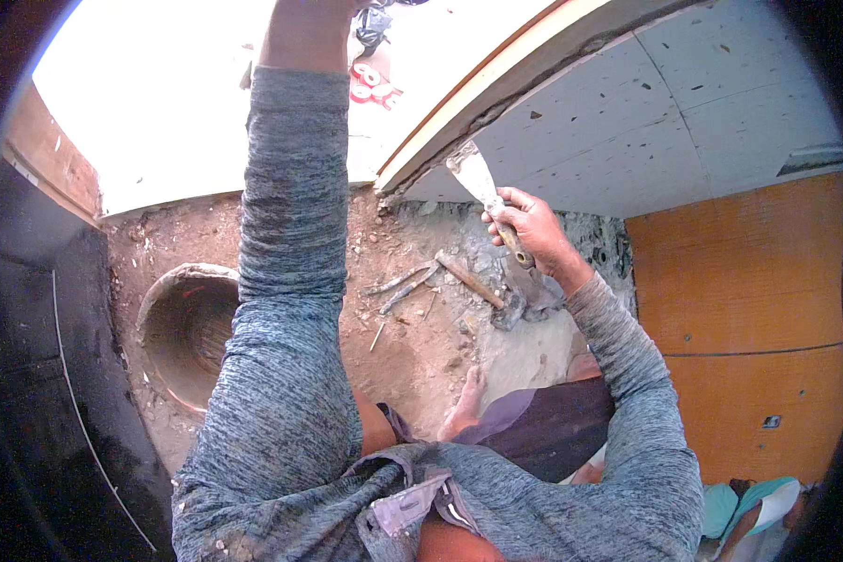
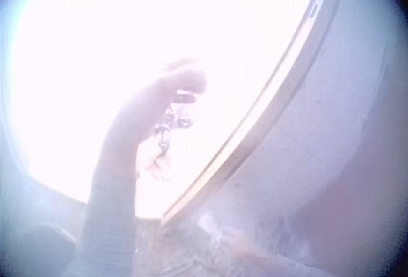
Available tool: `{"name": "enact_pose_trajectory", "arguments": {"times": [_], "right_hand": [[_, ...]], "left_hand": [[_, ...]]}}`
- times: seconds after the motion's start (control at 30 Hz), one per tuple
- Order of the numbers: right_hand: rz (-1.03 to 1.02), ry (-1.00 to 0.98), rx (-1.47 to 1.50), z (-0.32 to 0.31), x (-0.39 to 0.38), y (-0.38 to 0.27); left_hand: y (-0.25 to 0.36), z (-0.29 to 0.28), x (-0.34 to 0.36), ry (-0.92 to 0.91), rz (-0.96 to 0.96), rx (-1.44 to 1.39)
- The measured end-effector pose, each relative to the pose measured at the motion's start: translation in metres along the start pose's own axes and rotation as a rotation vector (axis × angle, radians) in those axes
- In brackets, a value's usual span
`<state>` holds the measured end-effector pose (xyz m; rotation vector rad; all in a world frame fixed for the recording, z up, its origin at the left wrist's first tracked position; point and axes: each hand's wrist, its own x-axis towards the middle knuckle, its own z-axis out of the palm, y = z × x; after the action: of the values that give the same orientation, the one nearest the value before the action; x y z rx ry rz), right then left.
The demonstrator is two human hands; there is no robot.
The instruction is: The person applies grout to the gaps between wall tiles using a putty knife and a brush. They smooth the grout lines and clean excess material from the tile surface.
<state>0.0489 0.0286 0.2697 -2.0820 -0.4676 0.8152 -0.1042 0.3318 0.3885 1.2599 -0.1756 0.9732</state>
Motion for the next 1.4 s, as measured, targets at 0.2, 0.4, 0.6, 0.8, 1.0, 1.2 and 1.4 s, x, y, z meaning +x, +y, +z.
{"name": "enact_pose_trajectory", "arguments": {"times": [0.2,0.4,0.6,0.8,1.0,1.2,1.4], "right_hand": [[-0.47,0.176,-0.54,-0.01,-0.01,-0.007],[-0.632,0.274,-0.794,-0.03,-0.033,-0.053],[-0.702,0.431,-0.808,-0.031,-0.03,-0.059],[-0.663,0.581,-0.852,-0.012,-0.022,-0.049],[-0.746,0.576,-0.922,0.004,-0.005,-0.024],[-0.69,0.526,-0.944,0.022,0.005,-0.002],[-0.652,0.475,-0.917,0.035,0.017,0.015]], "left_hand": [[0.035,0.017,0.006,-0.051,-0.046,0.029],[0.066,0.024,0.007,-0.065,-0.055,0.123],[0.059,0.042,0.003,0.036,0.113,0.244],[0.048,0.045,-0.008,0.149,0.353,0.359],[0.066,0.039,0.013,0.026,-0.034,0.415],[0.051,0.022,0.006,-0.121,0.041,0.381],[0.065,0.038,0.007,-0.039,-0.132,0.429]]}}
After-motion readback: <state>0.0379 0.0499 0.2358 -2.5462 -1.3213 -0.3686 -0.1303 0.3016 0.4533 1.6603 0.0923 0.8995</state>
